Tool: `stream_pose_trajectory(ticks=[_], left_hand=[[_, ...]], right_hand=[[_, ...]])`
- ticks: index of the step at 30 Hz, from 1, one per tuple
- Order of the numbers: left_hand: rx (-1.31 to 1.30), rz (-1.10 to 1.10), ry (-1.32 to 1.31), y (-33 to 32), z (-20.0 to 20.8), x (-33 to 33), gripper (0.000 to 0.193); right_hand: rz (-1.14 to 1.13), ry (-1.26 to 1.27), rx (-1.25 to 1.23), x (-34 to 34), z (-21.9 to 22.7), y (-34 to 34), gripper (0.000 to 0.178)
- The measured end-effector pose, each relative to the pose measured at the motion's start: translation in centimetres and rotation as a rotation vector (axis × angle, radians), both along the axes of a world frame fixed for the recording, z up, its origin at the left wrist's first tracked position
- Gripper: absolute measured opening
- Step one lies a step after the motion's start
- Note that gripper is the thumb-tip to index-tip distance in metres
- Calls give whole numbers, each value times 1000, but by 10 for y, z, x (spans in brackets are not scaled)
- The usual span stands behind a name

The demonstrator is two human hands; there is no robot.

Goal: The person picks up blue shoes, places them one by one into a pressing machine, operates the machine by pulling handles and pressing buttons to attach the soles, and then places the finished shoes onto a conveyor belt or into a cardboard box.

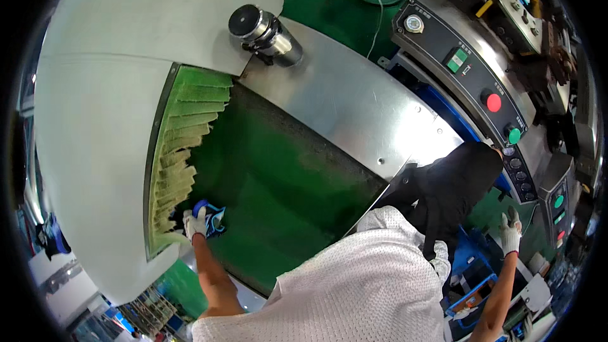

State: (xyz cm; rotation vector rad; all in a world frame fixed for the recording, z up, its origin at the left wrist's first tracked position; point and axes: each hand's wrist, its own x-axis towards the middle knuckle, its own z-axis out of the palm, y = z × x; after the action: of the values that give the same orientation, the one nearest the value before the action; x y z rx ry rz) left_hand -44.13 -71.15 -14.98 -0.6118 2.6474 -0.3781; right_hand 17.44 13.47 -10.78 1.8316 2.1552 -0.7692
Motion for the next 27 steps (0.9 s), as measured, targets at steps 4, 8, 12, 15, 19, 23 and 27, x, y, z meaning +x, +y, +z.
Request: stream_pose_trajectory(ticks=[4, 8, 12, 15, 19, 23, 27], left_hand=[[264, -319, 241, 78, -3, 23, 60], [545, -535, 219, 186, 16, 69, 56], [715, -812, 217, 257, 23, 100, 48], [730, -551, 378, 267, 42, 122, 55], [469, 123, 541, 237, 19, 128, 82], [396, 422, 325, 260, -11, 86, 115], [539, 492, 480, 255, -24, 73, 92]], right_hand=[[-148, 264, -97, 17, -30, -8, 53], [-55, 390, -91, -44, -10, -30, 52], [173, 378, 40, -98, 22, -24, 51], [218, 457, 98, -133, 68, -40, 51], [126, 586, 87, -129, 91, -56, 52], [103, 566, 18, -137, 99, -77, 55], [78, 658, -73, -174, 105, -106, 54]])
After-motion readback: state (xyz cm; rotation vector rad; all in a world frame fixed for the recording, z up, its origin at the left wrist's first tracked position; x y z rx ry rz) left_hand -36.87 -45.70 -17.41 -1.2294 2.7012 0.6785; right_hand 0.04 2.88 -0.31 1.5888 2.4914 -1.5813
